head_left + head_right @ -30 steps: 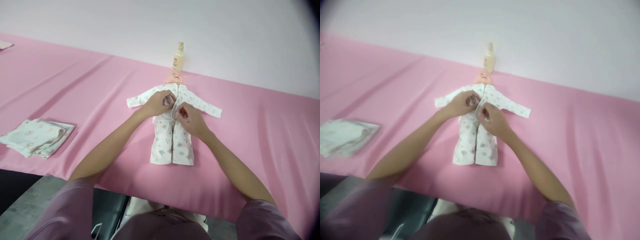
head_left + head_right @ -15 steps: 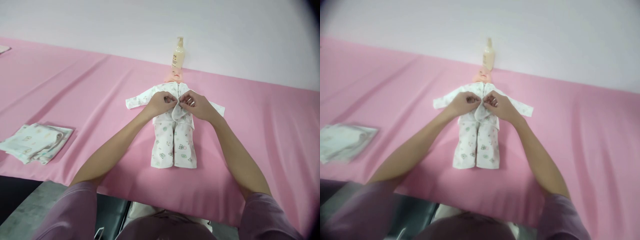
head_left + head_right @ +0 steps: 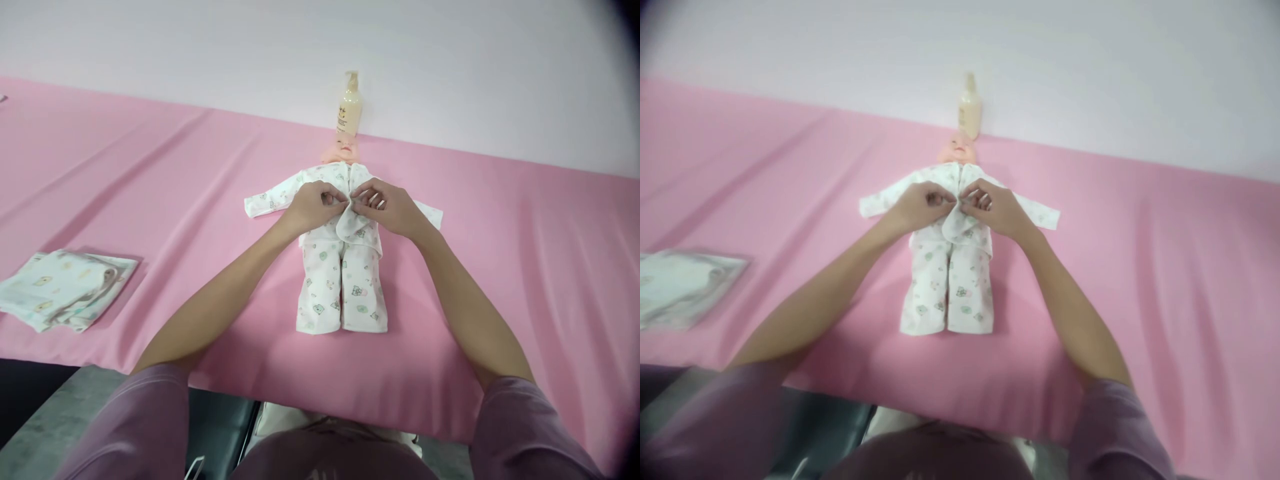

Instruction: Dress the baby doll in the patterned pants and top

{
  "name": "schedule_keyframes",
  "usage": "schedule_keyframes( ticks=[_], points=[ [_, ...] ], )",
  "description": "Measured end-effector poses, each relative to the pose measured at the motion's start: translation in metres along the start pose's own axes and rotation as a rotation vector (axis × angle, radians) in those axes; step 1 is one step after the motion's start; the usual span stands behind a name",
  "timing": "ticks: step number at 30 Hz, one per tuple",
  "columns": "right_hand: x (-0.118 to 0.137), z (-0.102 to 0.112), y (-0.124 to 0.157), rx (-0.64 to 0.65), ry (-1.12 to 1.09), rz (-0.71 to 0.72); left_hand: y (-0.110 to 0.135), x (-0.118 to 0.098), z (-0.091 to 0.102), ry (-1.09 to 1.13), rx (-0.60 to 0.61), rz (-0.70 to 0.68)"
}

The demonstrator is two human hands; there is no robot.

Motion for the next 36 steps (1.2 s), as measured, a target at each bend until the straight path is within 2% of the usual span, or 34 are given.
schedule_keyframes(
  ticks=[8, 15, 25, 29, 36],
  points=[
    [0.005, 0.001, -0.003, -0.044, -0.045, 0.076, 0.001, 0.003, 0.004, 0.1, 0.072, 0.113],
    [0.007, -0.012, -0.004, -0.173, -0.119, 0.027, -0.002, 0.007, 0.005, 0.204, 0.081, 0.181],
    [0.002, -0.027, -0.008, -0.241, -0.087, 0.004, 0.002, -0.009, 0.005, 0.241, 0.082, 0.281],
    [0.002, -0.032, -0.007, -0.297, -0.031, 0.027, 0.004, -0.013, 0.005, 0.227, 0.084, 0.284],
    [0.001, -0.037, -0.002, -0.343, 0.138, 0.135, 0.009, -0.013, 0.003, 0.167, 0.088, 0.212]
  ],
)
Point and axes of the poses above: each hand's wrist, its own y-axis away from the middle knuckle, its own z-axis out of the back of the hand, x = y × z, the point moved 2 cm from there along -y, towards the middle knuckle, and after that the axes turned 10 degrees about y, right-handed, at the moved point
